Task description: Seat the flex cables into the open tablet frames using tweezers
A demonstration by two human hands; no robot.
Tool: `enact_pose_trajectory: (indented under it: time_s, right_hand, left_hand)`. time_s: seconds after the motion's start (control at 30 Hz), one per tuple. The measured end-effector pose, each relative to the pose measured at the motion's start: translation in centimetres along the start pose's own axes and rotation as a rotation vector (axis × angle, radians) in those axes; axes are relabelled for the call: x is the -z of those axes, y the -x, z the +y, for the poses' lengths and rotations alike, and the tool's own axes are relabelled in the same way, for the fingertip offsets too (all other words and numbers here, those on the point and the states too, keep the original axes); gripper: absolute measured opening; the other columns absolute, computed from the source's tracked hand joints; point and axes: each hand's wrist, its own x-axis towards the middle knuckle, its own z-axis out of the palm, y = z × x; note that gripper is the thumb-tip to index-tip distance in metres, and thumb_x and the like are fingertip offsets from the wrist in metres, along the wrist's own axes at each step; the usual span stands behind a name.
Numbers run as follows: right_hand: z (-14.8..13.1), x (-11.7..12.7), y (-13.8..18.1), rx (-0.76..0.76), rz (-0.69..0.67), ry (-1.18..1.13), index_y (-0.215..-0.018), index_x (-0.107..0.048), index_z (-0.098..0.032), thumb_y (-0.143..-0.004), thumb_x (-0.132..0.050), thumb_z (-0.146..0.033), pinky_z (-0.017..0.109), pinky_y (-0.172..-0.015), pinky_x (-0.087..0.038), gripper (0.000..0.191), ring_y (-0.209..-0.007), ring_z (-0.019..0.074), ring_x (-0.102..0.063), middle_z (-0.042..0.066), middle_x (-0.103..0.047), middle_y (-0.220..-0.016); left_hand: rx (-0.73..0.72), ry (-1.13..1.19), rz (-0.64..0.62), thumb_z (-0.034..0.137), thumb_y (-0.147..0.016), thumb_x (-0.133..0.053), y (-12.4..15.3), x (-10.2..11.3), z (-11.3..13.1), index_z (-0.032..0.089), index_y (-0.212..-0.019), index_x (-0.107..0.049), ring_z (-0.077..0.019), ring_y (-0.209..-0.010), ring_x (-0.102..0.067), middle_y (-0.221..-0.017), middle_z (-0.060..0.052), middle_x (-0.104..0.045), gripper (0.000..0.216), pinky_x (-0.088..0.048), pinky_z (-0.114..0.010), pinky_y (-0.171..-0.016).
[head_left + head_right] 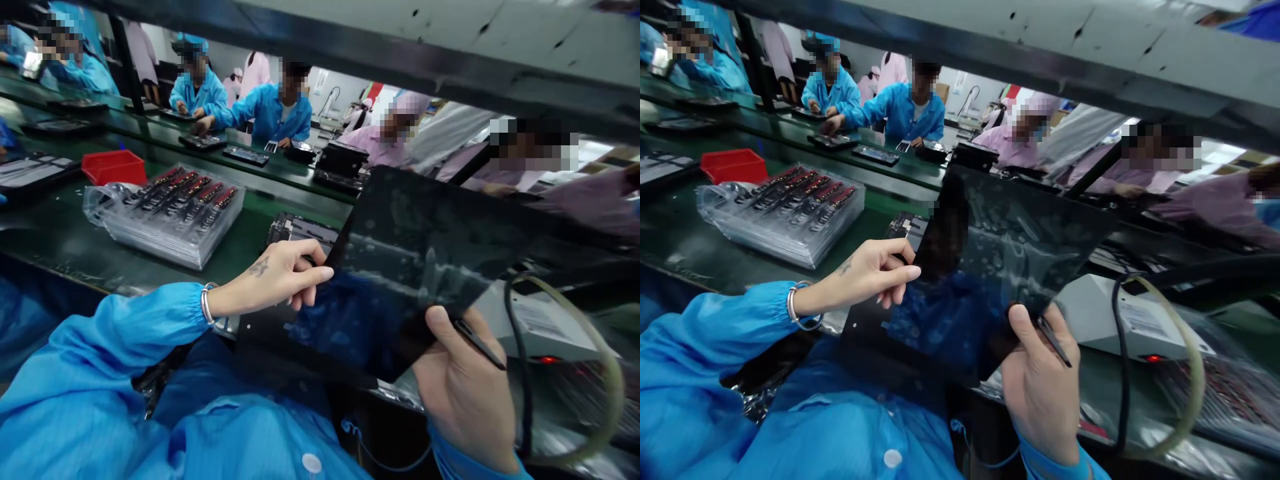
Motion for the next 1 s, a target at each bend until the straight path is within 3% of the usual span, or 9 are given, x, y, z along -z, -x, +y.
enact_pose_trajectory:
  time_s: [0.17, 0.3, 0.5, 0.67, 0.87, 0.93, 1.0]
  right_hand:
    - [0.6, -0.3, 0.5, -0.318, -0.021, -0.03, -0.096, -0.073, -0.03, -0.07, -0.083, -0.035, 0.042, -0.119, -0.041, 0.029, -0.127, 0.0232, -0.061, -0.002, -0.074, -0.117]
    - [1.6, -0.3, 0.3, -0.419, -0.12, -0.029, -0.1, -0.072, -0.03, -0.075, -0.079, -0.036, 0.046, -0.109, -0.053, 0.027, -0.127, 0.026, -0.062, -0.001, -0.072, -0.123]
    - [3.0, 0.0, -0.3, -0.507, -0.211, -0.014, -0.113, -0.07, -0.029, -0.079, -0.076, -0.037, 0.048, -0.104, -0.057, 0.036, -0.122, 0.0302, -0.065, 0.003, -0.071, -0.128]
    - [3.1, 0.2, -0.3, -0.488, -0.252, -0.005, -0.111, -0.072, -0.03, -0.08, -0.076, -0.038, 0.051, -0.104, -0.057, 0.033, -0.119, 0.0328, -0.067, 0.004, -0.073, -0.123]
    - [3.0, -0.2, -0.2, -0.506, -0.212, 0.007, -0.113, -0.071, -0.031, -0.078, -0.077, -0.041, 0.052, -0.101, -0.058, 0.037, -0.119, 0.0317, -0.067, 0.002, -0.071, -0.126]
    - [2.4, -0.3, -0.4, -0.394, -0.184, 0.056, -0.11, -0.072, -0.03, -0.079, -0.076, -0.042, 0.049, -0.099, -0.06, 0.033, -0.115, 0.0292, -0.068, 0.001, -0.074, -0.118]
    - [0.9, -0.3, -0.5, -0.132, -0.115, 0.199, -0.096, -0.073, -0.031, -0.079, -0.077, -0.042, 0.042, -0.091, -0.063, 0.021, -0.102, 0.0258, -0.072, -0.001, -0.076, -0.098]
  left_hand:
    - [0.132, 0.171, 0.048, 0.04, -0.095, -0.061, -0.1, 0.1, -2.6, 0.015, -0.071, -0.053, -0.0064, -0.041, -0.059, -0.057, 0.0, -0.067, 0.036, -0.041, -0.012, -0.039]
    - [0.292, 0.308, 0.102, 0.038, -0.097, -0.059, -0.2, 0.2, -4.2, 0.015, -0.065, -0.049, -0.007, -0.04, -0.059, -0.056, -0.002, -0.066, 0.041, -0.04, -0.012, -0.038]
    - [0.388, 0.312, 0.116, 0.031, -0.102, -0.052, -0.3, 0.4, -5.5, 0.014, -0.067, -0.048, -0.0059, -0.041, -0.059, -0.058, -0.003, -0.067, 0.038, -0.04, -0.011, -0.04]
    - [0.391, 0.299, 0.104, 0.035, -0.101, -0.054, -0.3, 0.5, -5.9, 0.014, -0.068, -0.049, -0.0051, -0.042, -0.059, -0.059, -0.002, -0.067, 0.039, -0.04, -0.011, -0.041]
    - [0.374, 0.303, 0.094, 0.039, -0.1, -0.056, -0.2, 0.3, -6.0, 0.015, -0.069, -0.048, -0.0059, -0.042, -0.06, -0.058, -0.002, -0.068, 0.04, -0.04, -0.011, -0.04]
    - [0.335, 0.305, 0.071, 0.048, -0.095, -0.062, -0.2, 0.3, -6.0, 0.015, -0.072, -0.048, -0.0079, -0.045, -0.063, -0.061, -0.004, -0.069, 0.042, -0.044, -0.012, -0.042]
    - [0.244, 0.294, 0.037, 0.055, -0.087, -0.069, -0.3, 0.7, -5.7, 0.015, -0.078, -0.051, -0.0113, -0.052, -0.068, -0.067, -0.004, -0.072, 0.045, -0.051, -0.016, -0.048]
